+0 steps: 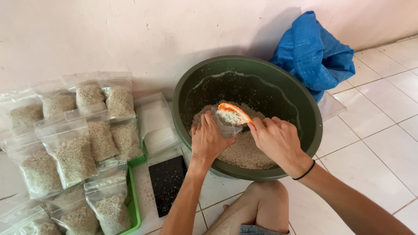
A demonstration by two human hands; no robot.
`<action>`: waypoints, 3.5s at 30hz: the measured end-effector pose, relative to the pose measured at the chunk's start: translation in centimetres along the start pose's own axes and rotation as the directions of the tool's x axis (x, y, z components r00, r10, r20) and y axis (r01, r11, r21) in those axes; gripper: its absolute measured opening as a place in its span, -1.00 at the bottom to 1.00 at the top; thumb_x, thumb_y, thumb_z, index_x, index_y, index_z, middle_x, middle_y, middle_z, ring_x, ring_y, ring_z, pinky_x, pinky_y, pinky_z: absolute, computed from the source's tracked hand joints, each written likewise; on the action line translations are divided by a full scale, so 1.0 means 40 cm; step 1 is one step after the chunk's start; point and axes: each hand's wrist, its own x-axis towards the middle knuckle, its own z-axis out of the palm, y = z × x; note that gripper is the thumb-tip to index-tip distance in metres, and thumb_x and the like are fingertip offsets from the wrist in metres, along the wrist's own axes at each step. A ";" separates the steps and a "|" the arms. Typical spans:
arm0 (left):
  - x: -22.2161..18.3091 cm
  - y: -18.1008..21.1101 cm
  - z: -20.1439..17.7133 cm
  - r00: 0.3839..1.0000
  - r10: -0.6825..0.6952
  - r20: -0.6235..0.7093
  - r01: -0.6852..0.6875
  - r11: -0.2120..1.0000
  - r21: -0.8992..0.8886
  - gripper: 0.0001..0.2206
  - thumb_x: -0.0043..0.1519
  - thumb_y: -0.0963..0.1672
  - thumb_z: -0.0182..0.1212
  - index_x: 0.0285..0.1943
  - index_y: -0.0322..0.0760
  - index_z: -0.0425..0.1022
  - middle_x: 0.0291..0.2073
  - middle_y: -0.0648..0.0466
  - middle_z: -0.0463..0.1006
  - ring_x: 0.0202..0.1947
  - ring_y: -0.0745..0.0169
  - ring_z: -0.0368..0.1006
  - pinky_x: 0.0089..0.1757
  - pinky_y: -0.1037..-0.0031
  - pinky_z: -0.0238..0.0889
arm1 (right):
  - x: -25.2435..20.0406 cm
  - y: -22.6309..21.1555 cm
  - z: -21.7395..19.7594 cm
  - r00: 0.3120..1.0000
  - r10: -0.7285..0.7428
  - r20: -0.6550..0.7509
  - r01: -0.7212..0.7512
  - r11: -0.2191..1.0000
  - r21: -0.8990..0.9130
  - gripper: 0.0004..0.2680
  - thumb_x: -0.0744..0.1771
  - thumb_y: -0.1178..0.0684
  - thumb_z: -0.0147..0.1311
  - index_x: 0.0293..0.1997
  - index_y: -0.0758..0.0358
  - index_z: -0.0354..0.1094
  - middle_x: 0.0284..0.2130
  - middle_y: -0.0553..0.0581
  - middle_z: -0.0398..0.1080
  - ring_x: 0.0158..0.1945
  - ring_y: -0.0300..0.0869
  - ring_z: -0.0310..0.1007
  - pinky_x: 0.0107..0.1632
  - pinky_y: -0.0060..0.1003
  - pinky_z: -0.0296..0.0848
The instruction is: Filling small plastic bags with grains from a large tub, weighing them on a digital scale for accuracy, and organizing the finished bags into a tray.
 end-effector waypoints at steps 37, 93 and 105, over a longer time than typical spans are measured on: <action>-0.005 -0.013 0.015 0.990 -0.028 -0.137 0.019 0.997 -0.069 -0.10 -0.16 0.24 0.33 0.23 -0.32 0.16 0.00 -0.10 0.52 -0.05 -0.04 0.55 0.05 0.08 0.28 | -0.028 0.151 0.301 0.434 -0.263 0.862 -0.263 0.878 0.400 -0.76 0.31 -0.12 -0.01 -0.38 0.15 0.58 -0.59 0.08 0.49 -0.48 -0.09 0.42 -0.30 -0.26 0.40; -0.005 -0.014 0.017 1.000 0.020 -0.012 -0.020 1.000 0.008 -0.09 -0.06 0.23 0.33 0.30 -0.40 0.11 0.06 -0.18 0.46 0.03 -0.12 0.49 0.05 -0.07 0.28 | 0.017 0.041 -0.011 0.998 0.039 0.052 -0.053 0.949 0.312 -0.86 0.36 0.02 -0.01 -0.20 0.04 0.54 -0.75 -0.08 0.24 -0.66 -0.27 0.27 -0.59 -0.46 0.26; -0.011 -0.007 0.000 0.999 0.014 -0.038 -0.015 1.000 -0.021 -0.13 -0.06 0.21 0.34 0.27 -0.38 0.13 0.01 -0.15 0.48 0.00 -0.11 0.50 0.03 -0.08 0.29 | -0.008 0.017 0.007 0.985 -0.053 -0.167 0.076 0.988 0.131 -0.88 0.33 0.06 0.00 -0.19 0.03 0.51 -0.71 -0.08 0.17 -0.59 -0.24 0.26 -0.51 -0.43 0.30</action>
